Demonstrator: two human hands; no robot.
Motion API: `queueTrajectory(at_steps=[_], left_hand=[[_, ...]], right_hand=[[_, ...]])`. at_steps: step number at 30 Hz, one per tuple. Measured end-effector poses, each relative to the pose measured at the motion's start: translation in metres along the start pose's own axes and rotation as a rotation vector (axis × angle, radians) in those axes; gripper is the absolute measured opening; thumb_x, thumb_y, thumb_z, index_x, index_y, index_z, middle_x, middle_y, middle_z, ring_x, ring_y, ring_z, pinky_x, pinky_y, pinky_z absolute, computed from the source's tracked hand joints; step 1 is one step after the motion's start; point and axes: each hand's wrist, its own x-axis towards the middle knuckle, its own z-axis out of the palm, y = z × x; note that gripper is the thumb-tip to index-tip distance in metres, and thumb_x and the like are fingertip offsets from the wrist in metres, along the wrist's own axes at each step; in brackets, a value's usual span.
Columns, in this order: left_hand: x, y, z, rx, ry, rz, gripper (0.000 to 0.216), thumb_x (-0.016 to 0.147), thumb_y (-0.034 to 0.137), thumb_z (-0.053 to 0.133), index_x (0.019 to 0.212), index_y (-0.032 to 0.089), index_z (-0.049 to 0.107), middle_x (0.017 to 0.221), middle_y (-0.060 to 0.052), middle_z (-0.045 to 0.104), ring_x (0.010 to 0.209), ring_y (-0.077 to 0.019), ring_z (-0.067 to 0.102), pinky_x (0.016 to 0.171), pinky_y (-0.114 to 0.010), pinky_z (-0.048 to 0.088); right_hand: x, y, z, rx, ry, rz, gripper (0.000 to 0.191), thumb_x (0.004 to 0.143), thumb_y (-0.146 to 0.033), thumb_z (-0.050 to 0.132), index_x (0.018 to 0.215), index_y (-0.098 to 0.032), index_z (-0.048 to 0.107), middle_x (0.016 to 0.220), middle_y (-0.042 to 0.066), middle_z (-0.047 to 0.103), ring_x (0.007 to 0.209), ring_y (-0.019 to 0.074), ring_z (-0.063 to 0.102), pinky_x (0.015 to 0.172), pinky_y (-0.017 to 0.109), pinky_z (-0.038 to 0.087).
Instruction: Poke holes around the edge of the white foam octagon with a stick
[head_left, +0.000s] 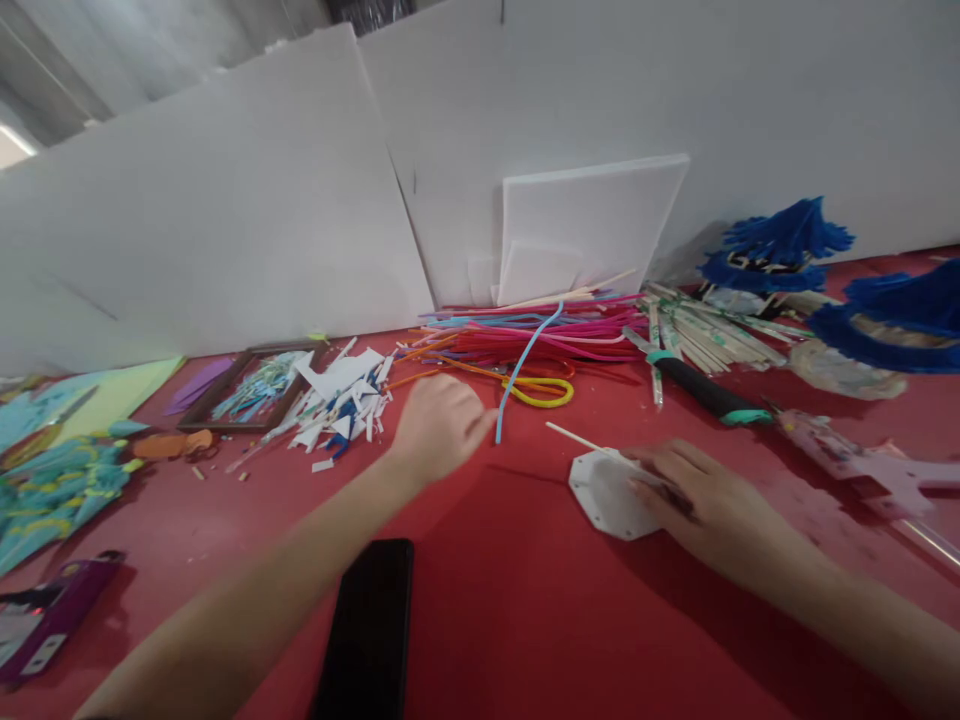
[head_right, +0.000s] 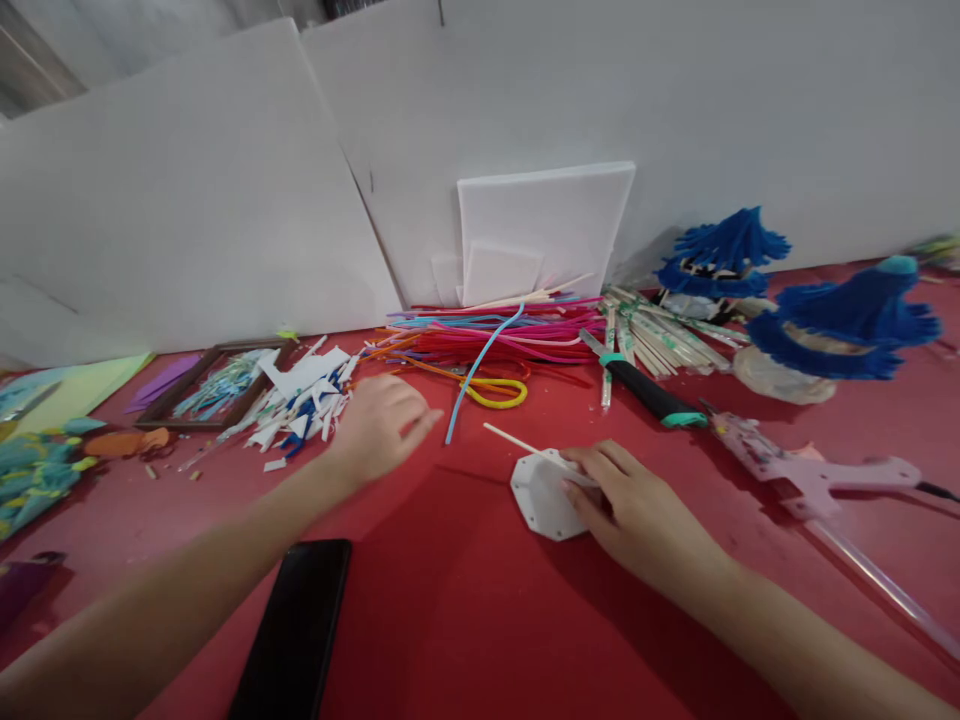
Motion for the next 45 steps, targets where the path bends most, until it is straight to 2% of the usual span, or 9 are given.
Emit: queueTrajectory(at_steps=[3, 6, 15, 23, 32, 35, 38, 41, 45], left_hand=[[-0.009, 0.034, 0.008, -0.091, -0.068, 0.095, 0.039, 0.103, 0.042, 0.043, 0.118, 0.015, 0.067, 0.116, -0.013, 0.072, 0.108, -0.0268, 0.064, 0.091, -0.042, 0.050], [-0.021, 0.046, 0.019, -0.185, -0.131, 0.168, 0.067, 0.101, 0.061, 0.036, 0.144, 0.012, 0.050, 0.153, -0.018, 0.051, 0.141, -0.0306, 0.047, 0.113, -0.047, 0.040], [-0.060, -0.018, 0.030, -0.065, -0.381, -0.032, 0.080, 0.100, 0.067, 0.021, 0.161, 0.016, 0.022, 0.167, -0.015, 0.023, 0.157, -0.0319, 0.018, 0.125, -0.056, 0.016], [-0.058, -0.083, 0.021, 0.214, -0.373, -0.323, 0.060, 0.102, 0.056, 0.035, 0.157, 0.031, 0.034, 0.170, -0.011, 0.016, 0.157, -0.0373, 0.013, 0.120, -0.067, 0.012], [-0.048, -0.081, 0.020, 0.265, -0.043, -0.628, 0.068, 0.097, 0.045, 0.045, 0.154, 0.008, 0.040, 0.166, -0.020, 0.025, 0.155, -0.0386, 0.019, 0.122, -0.065, 0.011], [-0.034, -0.068, 0.014, 0.145, 0.116, -0.575, 0.051, 0.095, 0.040, 0.049, 0.136, 0.012, 0.060, 0.155, -0.021, 0.047, 0.149, -0.0394, 0.033, 0.120, -0.066, 0.013], [-0.020, -0.052, 0.007, -0.113, 0.132, -0.481, 0.031, 0.097, 0.027, 0.042, 0.104, 0.019, 0.071, 0.096, -0.011, 0.078, 0.112, -0.0294, 0.065, 0.110, -0.051, 0.035], [-0.008, -0.036, 0.005, -0.215, 0.094, -0.454, 0.033, 0.096, 0.037, 0.047, 0.075, 0.020, 0.065, 0.060, -0.001, 0.063, 0.064, -0.0187, 0.062, 0.070, -0.030, 0.044], [0.002, -0.012, 0.006, -0.302, 0.098, -0.444, 0.050, 0.089, 0.052, 0.057, 0.052, 0.020, 0.045, 0.048, 0.003, 0.044, 0.050, -0.0135, 0.044, 0.054, -0.027, 0.029]], right_hand=[[-0.001, 0.000, 0.002, 0.057, 0.017, -0.046, 0.034, 0.100, -0.034, 0.036, 0.109, -0.022, 0.066, 0.096, 0.009, 0.075, 0.084, 0.0203, 0.073, 0.071, 0.032, 0.059], [0.000, 0.010, 0.001, -0.076, 0.055, -0.031, 0.037, 0.100, -0.033, 0.033, 0.111, -0.022, 0.067, 0.103, 0.010, 0.077, 0.092, 0.0229, 0.073, 0.079, 0.036, 0.060], [0.005, 0.043, -0.021, -0.458, 0.088, 0.292, 0.041, 0.093, -0.027, 0.032, 0.107, -0.018, 0.069, 0.093, 0.015, 0.078, 0.082, 0.0306, 0.075, 0.065, 0.041, 0.056], [0.007, 0.052, -0.017, -0.545, 0.057, 0.316, 0.038, 0.093, -0.024, 0.035, 0.100, -0.020, 0.072, 0.101, 0.012, 0.078, 0.089, 0.0278, 0.073, 0.078, 0.040, 0.054], [0.005, 0.058, -0.017, -0.606, 0.093, 0.267, 0.038, 0.093, -0.025, 0.034, 0.089, -0.021, 0.072, 0.092, 0.012, 0.075, 0.087, 0.0288, 0.070, 0.086, 0.043, 0.052], [0.005, 0.060, -0.015, -0.594, 0.130, 0.250, 0.039, 0.092, -0.026, 0.033, 0.088, -0.021, 0.071, 0.088, 0.013, 0.074, 0.085, 0.0297, 0.070, 0.083, 0.044, 0.053], [0.006, 0.060, -0.014, -0.558, 0.166, 0.221, 0.040, 0.092, -0.027, 0.032, 0.084, -0.021, 0.071, 0.086, 0.014, 0.074, 0.081, 0.0315, 0.070, 0.079, 0.047, 0.054], [0.007, 0.057, -0.015, -0.491, 0.201, 0.184, 0.041, 0.092, -0.029, 0.031, 0.085, -0.021, 0.071, 0.088, 0.013, 0.075, 0.078, 0.0305, 0.071, 0.075, 0.046, 0.055], [0.008, 0.046, -0.018, -0.364, 0.232, 0.122, 0.036, 0.094, -0.036, 0.037, 0.096, -0.022, 0.070, 0.095, 0.011, 0.078, 0.083, 0.0262, 0.074, 0.072, 0.039, 0.057]])
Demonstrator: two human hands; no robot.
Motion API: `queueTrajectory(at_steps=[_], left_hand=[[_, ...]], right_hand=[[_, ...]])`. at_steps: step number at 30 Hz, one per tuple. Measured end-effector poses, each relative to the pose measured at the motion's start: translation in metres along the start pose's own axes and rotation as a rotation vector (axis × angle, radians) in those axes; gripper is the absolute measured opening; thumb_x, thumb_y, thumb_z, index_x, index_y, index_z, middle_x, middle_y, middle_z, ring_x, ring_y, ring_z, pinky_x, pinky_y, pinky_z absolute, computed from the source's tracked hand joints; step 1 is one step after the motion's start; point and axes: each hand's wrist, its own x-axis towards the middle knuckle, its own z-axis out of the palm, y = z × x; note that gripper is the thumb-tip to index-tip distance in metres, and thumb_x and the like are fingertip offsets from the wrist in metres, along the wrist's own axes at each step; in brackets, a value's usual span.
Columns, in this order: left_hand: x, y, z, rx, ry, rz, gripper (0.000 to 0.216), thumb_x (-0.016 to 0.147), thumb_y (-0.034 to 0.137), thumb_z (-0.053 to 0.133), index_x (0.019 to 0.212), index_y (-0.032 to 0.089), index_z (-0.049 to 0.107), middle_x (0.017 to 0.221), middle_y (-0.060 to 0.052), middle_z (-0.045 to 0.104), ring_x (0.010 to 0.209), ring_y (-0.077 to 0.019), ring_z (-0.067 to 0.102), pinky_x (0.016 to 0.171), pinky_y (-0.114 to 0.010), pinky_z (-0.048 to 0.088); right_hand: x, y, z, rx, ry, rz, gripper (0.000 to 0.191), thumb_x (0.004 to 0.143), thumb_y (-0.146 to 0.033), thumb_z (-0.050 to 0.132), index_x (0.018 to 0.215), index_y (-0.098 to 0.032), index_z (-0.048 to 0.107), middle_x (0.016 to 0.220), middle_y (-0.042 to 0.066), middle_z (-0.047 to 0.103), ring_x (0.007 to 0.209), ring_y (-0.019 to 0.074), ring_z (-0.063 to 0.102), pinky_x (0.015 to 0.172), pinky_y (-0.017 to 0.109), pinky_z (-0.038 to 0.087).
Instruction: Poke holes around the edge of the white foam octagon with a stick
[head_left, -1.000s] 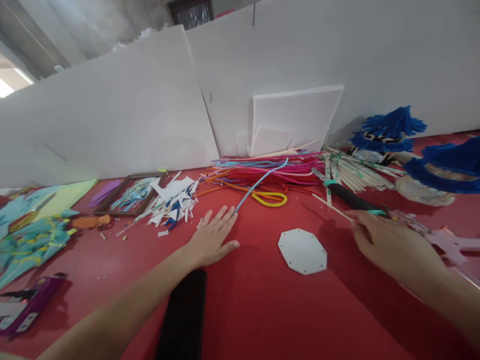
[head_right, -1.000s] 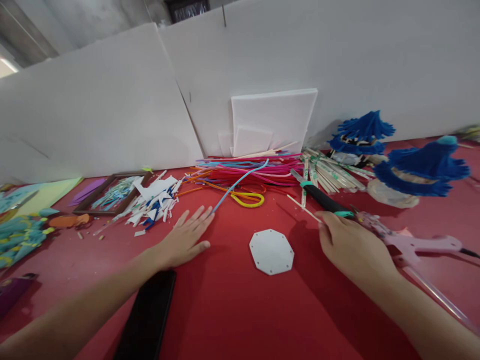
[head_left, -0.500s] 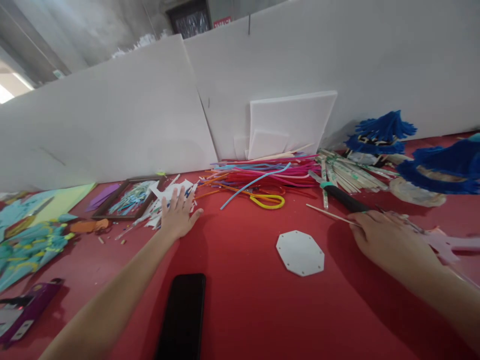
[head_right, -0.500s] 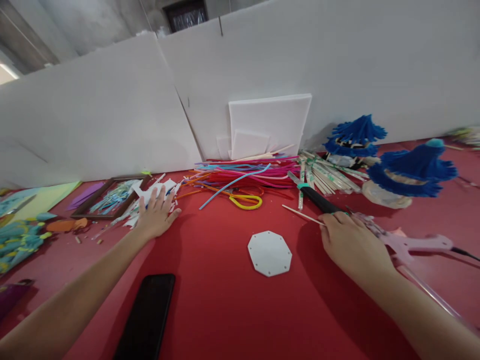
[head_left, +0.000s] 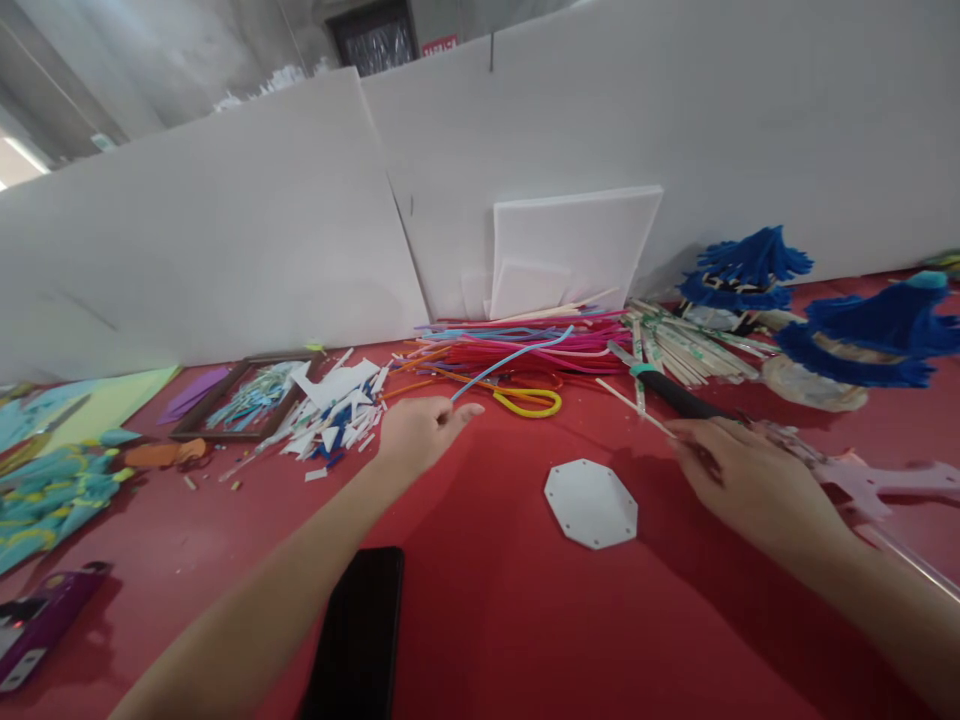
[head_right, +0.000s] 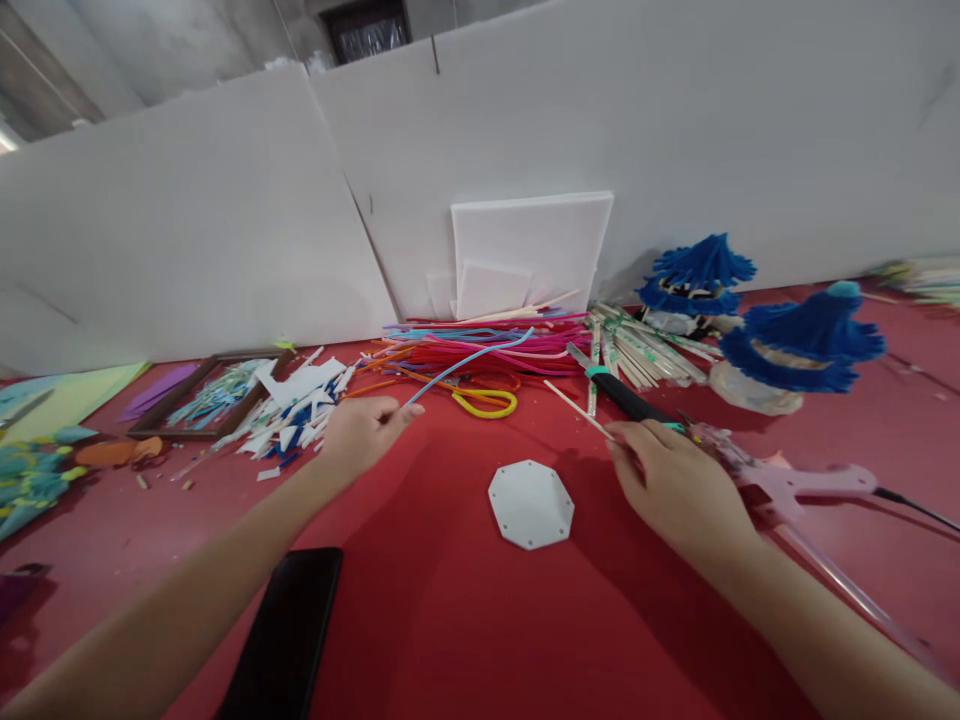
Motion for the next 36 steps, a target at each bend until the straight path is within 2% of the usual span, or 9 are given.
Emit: queueTrajectory(at_steps=[5, 10, 13, 19, 22, 25, 29, 32, 36], left_hand=[[-0.014, 0.036, 0.012, -0.534, -0.158, -0.026, 0.013, 0.083, 0.031, 0.066, 0.088, 0.019, 0.065, 0.082, -0.002, 0.069, 0.074, -0.0151, 0.062, 0.068, -0.025, 0.046], [-0.043, 0.078, 0.032, -1.074, -0.493, -0.175, 0.038, 0.073, 0.035, 0.081, 0.103, 0.015, 0.069, 0.105, -0.012, 0.073, 0.085, -0.0181, 0.066, 0.076, -0.030, 0.052], [-0.055, 0.097, 0.040, -1.283, -0.584, -0.297, 0.043, 0.070, 0.046, 0.084, 0.095, 0.013, 0.073, 0.085, -0.007, 0.071, 0.072, -0.0150, 0.064, 0.068, -0.028, 0.052], [-0.054, 0.102, 0.037, -1.485, -0.488, -0.381, 0.047, 0.070, 0.057, 0.082, 0.083, 0.014, 0.068, 0.055, 0.005, 0.059, 0.050, -0.0082, 0.054, 0.058, -0.022, 0.048], [-0.051, 0.094, 0.029, -1.623, -0.464, -0.446, 0.033, 0.079, 0.045, 0.079, 0.091, 0.016, 0.067, 0.064, 0.001, 0.069, 0.061, -0.0123, 0.065, 0.069, -0.026, 0.054], [-0.050, 0.088, 0.020, -1.814, -0.595, -0.392, 0.024, 0.079, 0.027, 0.073, 0.099, 0.015, 0.071, 0.088, -0.008, 0.078, 0.089, -0.0203, 0.073, 0.088, -0.033, 0.053], [-0.050, 0.084, 0.012, -1.897, -0.756, -0.267, 0.039, 0.079, 0.044, 0.065, 0.094, 0.010, 0.076, 0.094, -0.015, 0.080, 0.100, -0.0301, 0.074, 0.099, -0.041, 0.050], [-0.051, 0.083, 0.011, -1.778, -0.660, -0.340, 0.040, 0.087, 0.047, 0.063, 0.075, 0.011, 0.074, 0.076, -0.012, 0.078, 0.084, -0.0260, 0.076, 0.096, -0.040, 0.052], [-0.056, 0.077, 0.011, -1.755, -0.554, -0.348, 0.024, 0.080, 0.036, 0.079, 0.077, 0.013, 0.073, 0.074, -0.008, 0.078, 0.079, -0.0206, 0.076, 0.089, -0.034, 0.055]], right_hand=[[-0.007, -0.027, -0.014, 0.203, -0.055, -0.048, 0.032, 0.096, -0.040, 0.042, 0.107, -0.024, 0.068, 0.088, 0.005, 0.079, 0.077, 0.0205, 0.075, 0.067, 0.031, 0.059], [-0.020, -0.060, -0.022, 0.540, -0.213, -0.001, 0.022, 0.093, -0.040, 0.048, 0.100, -0.026, 0.063, 0.079, 0.004, 0.076, 0.065, 0.0179, 0.072, 0.051, 0.025, 0.053], [-0.026, -0.071, -0.023, 0.582, -0.264, -0.100, 0.018, 0.093, -0.038, 0.048, 0.088, -0.027, 0.061, 0.071, 0.001, 0.073, 0.058, 0.0151, 0.068, 0.054, 0.024, 0.052], [-0.023, -0.069, -0.028, 0.668, -0.246, -0.116, 0.027, 0.097, -0.045, 0.042, 0.091, -0.026, 0.061, 0.073, 0.002, 0.072, 0.062, 0.0151, 0.069, 0.057, 0.024, 0.054], [-0.018, -0.062, -0.026, 0.660, -0.256, -0.082, 0.031, 0.097, -0.045, 0.042, 0.105, -0.025, 0.063, 0.083, 0.006, 0.076, 0.073, 0.0186, 0.073, 0.062, 0.028, 0.057], [-0.017, -0.058, -0.019, 0.591, -0.282, -0.123, 0.033, 0.091, -0.051, 0.053, 0.107, -0.025, 0.065, 0.094, 0.009, 0.076, 0.084, 0.0233, 0.074, 0.070, 0.034, 0.060], [-0.021, -0.056, -0.006, 0.543, -0.308, -0.120, 0.049, 0.080, -0.055, 0.067, 0.119, -0.026, 0.065, 0.115, 0.012, 0.073, 0.103, 0.0287, 0.071, 0.085, 0.043, 0.060], [-0.023, -0.050, 0.002, 0.566, -0.375, -0.134, 0.056, 0.079, -0.049, 0.069, 0.130, -0.028, 0.060, 0.128, 0.013, 0.069, 0.116, 0.0301, 0.067, 0.095, 0.048, 0.056], [-0.021, -0.040, 0.005, 0.585, -0.443, -0.117, 0.076, 0.079, -0.046, 0.070, 0.148, -0.027, 0.044, 0.133, 0.014, 0.067, 0.122, 0.0304, 0.064, 0.100, 0.051, 0.052]])
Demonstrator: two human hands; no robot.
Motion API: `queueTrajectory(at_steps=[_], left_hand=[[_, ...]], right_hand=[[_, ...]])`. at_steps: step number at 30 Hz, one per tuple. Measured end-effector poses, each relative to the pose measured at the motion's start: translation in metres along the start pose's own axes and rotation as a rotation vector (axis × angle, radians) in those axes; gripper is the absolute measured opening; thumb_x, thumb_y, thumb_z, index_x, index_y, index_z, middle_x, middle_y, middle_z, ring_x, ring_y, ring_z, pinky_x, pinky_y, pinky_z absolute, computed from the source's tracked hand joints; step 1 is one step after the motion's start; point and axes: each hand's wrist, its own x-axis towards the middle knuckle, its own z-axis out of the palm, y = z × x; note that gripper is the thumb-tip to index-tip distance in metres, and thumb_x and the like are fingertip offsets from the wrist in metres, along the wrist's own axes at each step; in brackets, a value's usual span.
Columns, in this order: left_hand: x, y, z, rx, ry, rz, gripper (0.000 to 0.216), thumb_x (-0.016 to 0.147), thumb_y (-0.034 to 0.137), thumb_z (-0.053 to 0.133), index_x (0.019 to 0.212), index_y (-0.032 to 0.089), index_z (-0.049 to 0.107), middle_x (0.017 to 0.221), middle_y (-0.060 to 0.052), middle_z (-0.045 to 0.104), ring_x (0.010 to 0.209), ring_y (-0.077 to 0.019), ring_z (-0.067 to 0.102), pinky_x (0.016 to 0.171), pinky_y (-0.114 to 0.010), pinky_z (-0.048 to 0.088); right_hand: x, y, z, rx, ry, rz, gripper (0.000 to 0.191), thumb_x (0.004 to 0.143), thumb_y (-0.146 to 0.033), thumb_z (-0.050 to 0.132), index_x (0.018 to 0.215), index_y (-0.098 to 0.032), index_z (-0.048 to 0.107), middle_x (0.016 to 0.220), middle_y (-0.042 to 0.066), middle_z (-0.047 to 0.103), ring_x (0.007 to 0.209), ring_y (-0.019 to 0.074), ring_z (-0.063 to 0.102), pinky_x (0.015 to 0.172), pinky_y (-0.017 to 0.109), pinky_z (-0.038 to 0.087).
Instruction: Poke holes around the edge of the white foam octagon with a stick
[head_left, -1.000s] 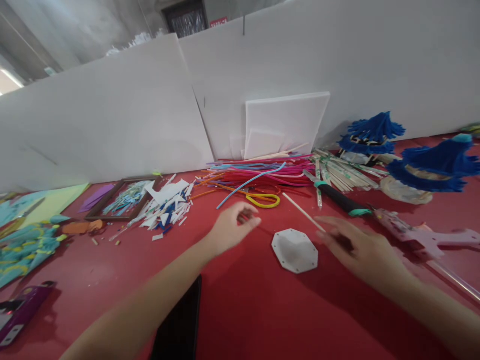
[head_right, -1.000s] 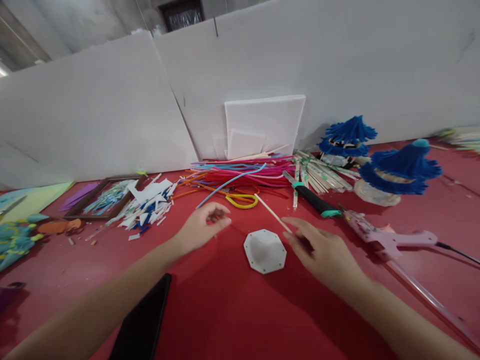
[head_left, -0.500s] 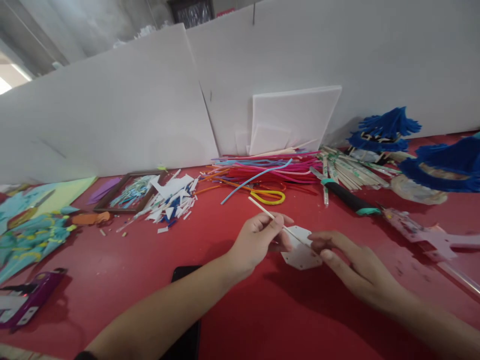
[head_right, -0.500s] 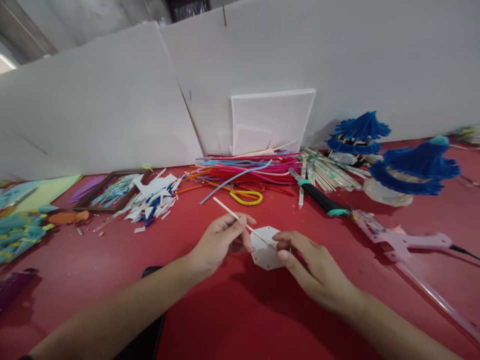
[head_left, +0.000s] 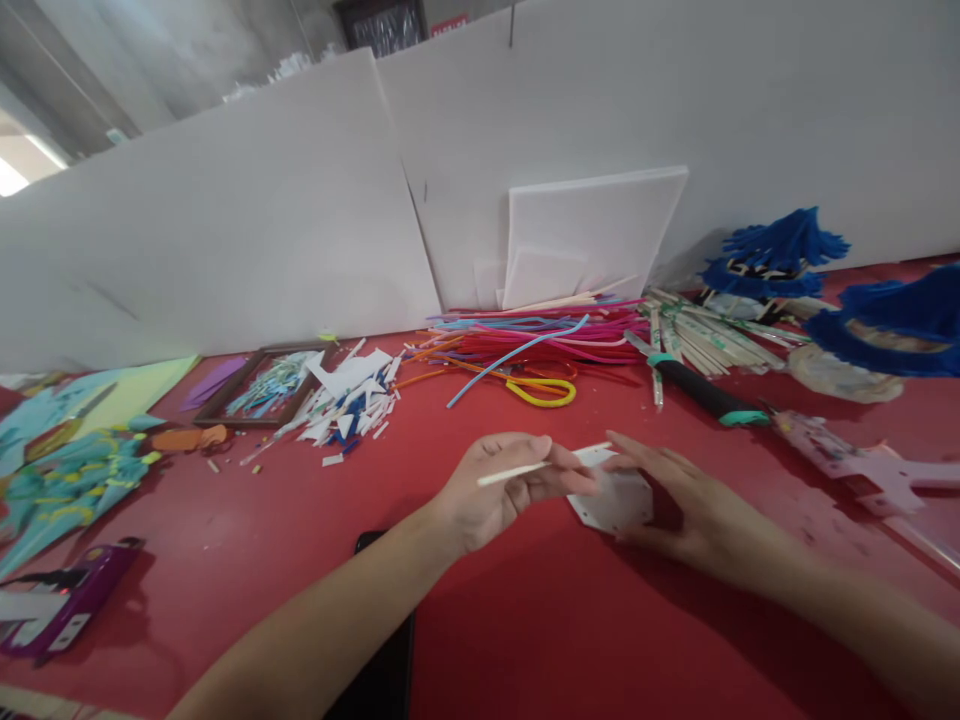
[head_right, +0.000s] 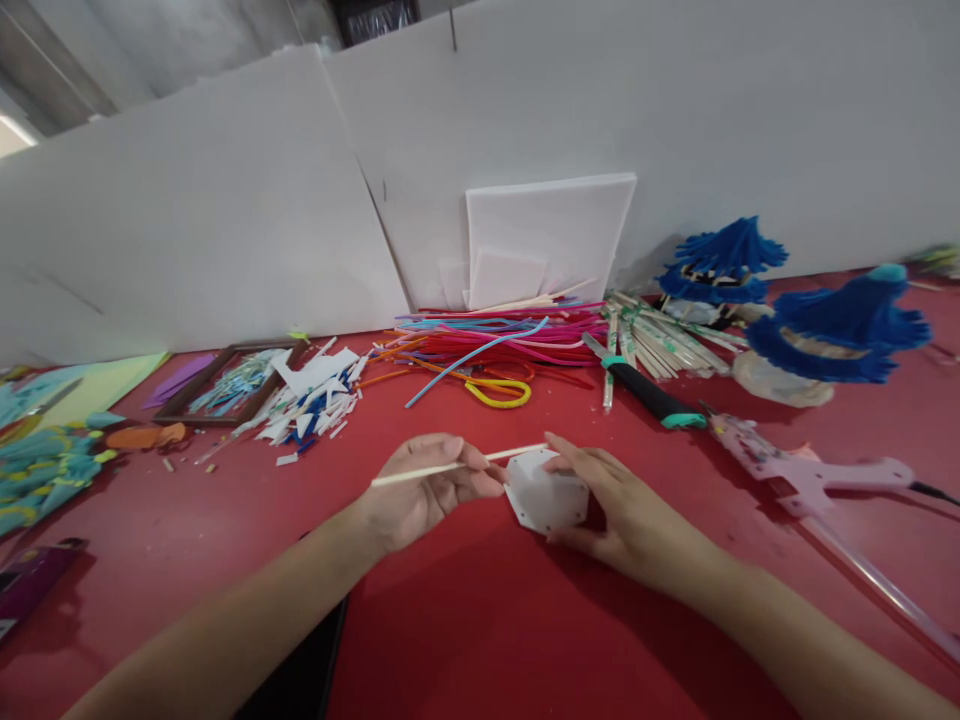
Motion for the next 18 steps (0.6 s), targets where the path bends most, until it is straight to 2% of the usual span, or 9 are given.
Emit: queueTrajectory(at_steps=[2, 5, 7, 9, 11, 13, 15, 18], left_hand=[[-0.004, -0.001, -0.004, -0.026, 0.000, 0.024, 0.021, 0.076, 0.029, 0.084, 0.085, 0.014, 0.073, 0.080, -0.006, 0.080, 0.082, -0.0185, 0.077, 0.086, -0.030, 0.056], [-0.009, -0.003, -0.007, -0.036, 0.044, 0.039, 0.038, 0.078, 0.025, 0.084, 0.112, 0.020, 0.068, 0.083, -0.002, 0.080, 0.079, -0.0160, 0.077, 0.079, -0.026, 0.058], [-0.011, -0.005, -0.008, -0.017, 0.091, 0.038, 0.058, 0.082, 0.024, 0.080, 0.135, 0.025, 0.056, 0.087, -0.001, 0.079, 0.071, -0.0141, 0.075, 0.072, -0.025, 0.058], [-0.012, -0.009, -0.010, -0.010, 0.131, 0.041, 0.069, 0.086, 0.023, 0.076, 0.146, 0.026, 0.044, 0.089, -0.001, 0.078, 0.064, -0.0124, 0.072, 0.064, -0.024, 0.056], [-0.012, -0.015, -0.012, -0.037, 0.160, 0.036, 0.061, 0.085, 0.022, 0.074, 0.141, 0.022, 0.048, 0.082, 0.000, 0.074, 0.055, -0.0103, 0.066, 0.056, -0.023, 0.054], [-0.011, -0.022, -0.015, -0.075, 0.168, 0.009, 0.040, 0.084, 0.022, 0.073, 0.121, 0.016, 0.058, 0.073, 0.002, 0.069, 0.047, -0.0075, 0.056, 0.049, -0.021, 0.052], [-0.010, -0.029, -0.017, -0.090, 0.148, -0.024, 0.026, 0.083, 0.025, 0.072, 0.102, 0.015, 0.059, 0.066, 0.003, 0.065, 0.041, -0.0056, 0.048, 0.044, -0.020, 0.049], [-0.007, -0.038, -0.018, -0.070, 0.090, -0.058, 0.027, 0.082, 0.033, 0.073, 0.093, 0.017, 0.054, 0.061, 0.004, 0.065, 0.036, -0.0056, 0.044, 0.037, -0.019, 0.044]], right_hand=[[0.001, -0.002, -0.004, 0.016, -0.021, 0.023, 0.080, 0.079, -0.049, 0.070, 0.150, -0.027, 0.041, 0.132, 0.014, 0.067, 0.121, 0.0300, 0.064, 0.099, 0.051, 0.053], [0.002, -0.013, -0.007, 0.044, -0.038, 0.020, 0.061, 0.083, -0.053, 0.064, 0.137, -0.025, 0.057, 0.129, 0.015, 0.068, 0.114, 0.0285, 0.067, 0.092, 0.048, 0.056], [0.001, -0.022, -0.005, 0.058, -0.055, -0.026, 0.047, 0.086, -0.052, 0.062, 0.124, -0.024, 0.066, 0.122, 0.015, 0.071, 0.108, 0.0270, 0.069, 0.089, 0.045, 0.058], [0.003, -0.031, -0.003, 0.061, -0.086, -0.098, 0.038, 0.089, -0.048, 0.060, 0.116, -0.024, 0.070, 0.115, 0.014, 0.074, 0.105, 0.0255, 0.070, 0.088, 0.042, 0.058], [0.012, -0.035, -0.004, 0.037, -0.082, -0.154, 0.030, 0.092, -0.042, 0.056, 0.110, -0.024, 0.072, 0.108, 0.012, 0.076, 0.102, 0.0231, 0.071, 0.087, 0.039, 0.058], [0.032, -0.036, -0.009, -0.057, -0.025, -0.152, 0.028, 0.096, -0.036, 0.048, 0.105, -0.024, 0.072, 0.102, 0.009, 0.077, 0.096, 0.0203, 0.071, 0.085, 0.036, 0.057], [0.062, -0.035, -0.015, -0.248, 0.026, -0.081, 0.028, 0.097, -0.030, 0.045, 0.104, -0.023, 0.071, 0.103, 0.007, 0.077, 0.094, 0.0190, 0.071, 0.085, 0.034, 0.056], [0.116, -0.035, -0.018, -0.345, -0.008, -0.073, 0.025, 0.096, -0.024, 0.048, 0.105, -0.018, 0.071, 0.105, 0.008, 0.075, 0.099, 0.0205, 0.069, 0.090, 0.036, 0.054]])
